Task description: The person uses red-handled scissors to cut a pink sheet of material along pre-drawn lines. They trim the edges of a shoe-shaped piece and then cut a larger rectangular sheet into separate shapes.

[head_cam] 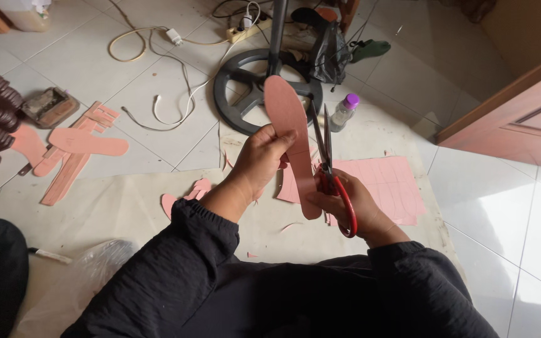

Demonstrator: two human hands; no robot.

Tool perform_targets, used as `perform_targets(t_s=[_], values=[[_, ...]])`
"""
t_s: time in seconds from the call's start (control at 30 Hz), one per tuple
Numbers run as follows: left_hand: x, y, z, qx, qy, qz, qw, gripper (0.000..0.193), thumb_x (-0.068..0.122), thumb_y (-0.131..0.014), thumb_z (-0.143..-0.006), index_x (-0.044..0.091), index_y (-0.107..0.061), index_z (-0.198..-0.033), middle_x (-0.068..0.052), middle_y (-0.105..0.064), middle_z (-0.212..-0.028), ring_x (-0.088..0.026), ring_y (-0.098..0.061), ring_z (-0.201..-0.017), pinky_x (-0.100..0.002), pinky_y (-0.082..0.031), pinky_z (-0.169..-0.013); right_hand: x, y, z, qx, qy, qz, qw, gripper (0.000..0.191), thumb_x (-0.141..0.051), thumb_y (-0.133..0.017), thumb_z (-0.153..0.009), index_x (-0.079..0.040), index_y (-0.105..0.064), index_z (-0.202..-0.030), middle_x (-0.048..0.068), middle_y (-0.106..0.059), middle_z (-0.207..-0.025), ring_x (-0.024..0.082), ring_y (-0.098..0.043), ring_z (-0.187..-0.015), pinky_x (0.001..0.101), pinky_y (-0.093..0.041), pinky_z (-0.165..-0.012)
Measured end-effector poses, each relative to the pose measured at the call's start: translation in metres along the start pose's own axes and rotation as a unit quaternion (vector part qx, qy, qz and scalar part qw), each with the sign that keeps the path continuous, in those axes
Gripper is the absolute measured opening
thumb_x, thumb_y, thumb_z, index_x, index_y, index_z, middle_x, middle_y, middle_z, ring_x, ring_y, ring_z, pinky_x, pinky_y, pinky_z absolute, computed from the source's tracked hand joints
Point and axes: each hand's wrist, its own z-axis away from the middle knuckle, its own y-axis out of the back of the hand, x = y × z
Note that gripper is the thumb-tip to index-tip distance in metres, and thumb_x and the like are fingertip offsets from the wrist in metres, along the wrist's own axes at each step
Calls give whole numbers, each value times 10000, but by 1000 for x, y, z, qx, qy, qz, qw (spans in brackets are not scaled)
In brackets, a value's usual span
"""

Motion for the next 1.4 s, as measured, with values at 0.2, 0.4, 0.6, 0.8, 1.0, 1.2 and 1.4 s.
perform_targets(t_s=[0.2, 0.4, 0.6, 0.8, 1.0, 1.2, 1.4], values=[[-1, 10, -19, -43, 17, 145, 988, 245, 288, -620, -999, 122, -688, -1167, 39, -695, -984, -74, -624, -857, -278, -523, -781, -3, -19, 0, 55, -66, -41, 995, 217, -216, -756, -860, -55, -618, -906, 33, -595, -702, 109, -538, -580, 278, -441, -513], [27, 88, -25, 102, -128, -30, 986, 404, 157, -552, -1081, 67, -460, -1464, 0, -598, -1419, -89, -550, -1306, -268, -436, -1086, -17, 0, 20, 47, -43, 8, 998, 277, -281, -777, -865, -36, -652, -897, 89, -631, -722, 130, -689, -700, 268, -573, -684], [-9, 156, 29, 250, 69, -169, 951, 553, 75, -508, -863, 106, -568, -1412, -44, -658, -1304, -151, -606, -1176, -307, -473, -990, -33, 21, 32, 98, -114, 34, 988, 278, -297, -752, -841, -44, -661, -910, 107, -714, -851, 194, -734, -856, 304, -533, -738], [-108, 175, 73, 241, 200, -213, 925, 486, 135, -574, -870, 57, -620, -1347, -89, -707, -1198, -191, -654, -1074, -329, -514, -920, -39, 18, 35, 87, -143, 25, 986, 287, -285, -738, -876, -17, -635, -883, 135, -673, -811, 213, -720, -848, 354, -520, -671], [-185, 194, 65, 260, 220, -255, 905, 462, 208, -716, -866, 29, -656, -1288, -128, -741, -1125, -235, -693, -1015, -359, -542, -874, -47, 10, 41, 67, -210, 110, 969, 311, -342, -733, -897, -40, -667, -857, 107, -715, -769, 195, -602, -671, 339, -492, -612], [-179, 197, 54, 282, 166, -451, 830, 737, 259, -837, -776, -24, -520, -1378, -255, -605, -1311, -390, -597, -1192, -427, -488, -974, -45, 11, 40, 80, -229, 131, 961, 319, -365, -752, -873, -54, -690, -840, 75, -696, -737, 160, -546, -633, 326, -469, -573], [-77, 161, -38, 73, -20, -428, 901, 521, 231, -744, -888, 37, -590, -1347, -156, -689, -1261, -276, -668, -1169, -369, -526, -955, -34, 32, 42, 89, -244, 131, 957, 338, -387, -751, -879, -55, -693, -845, 77, -696, -708, 165, -561, -637, 323, -491, -576]])
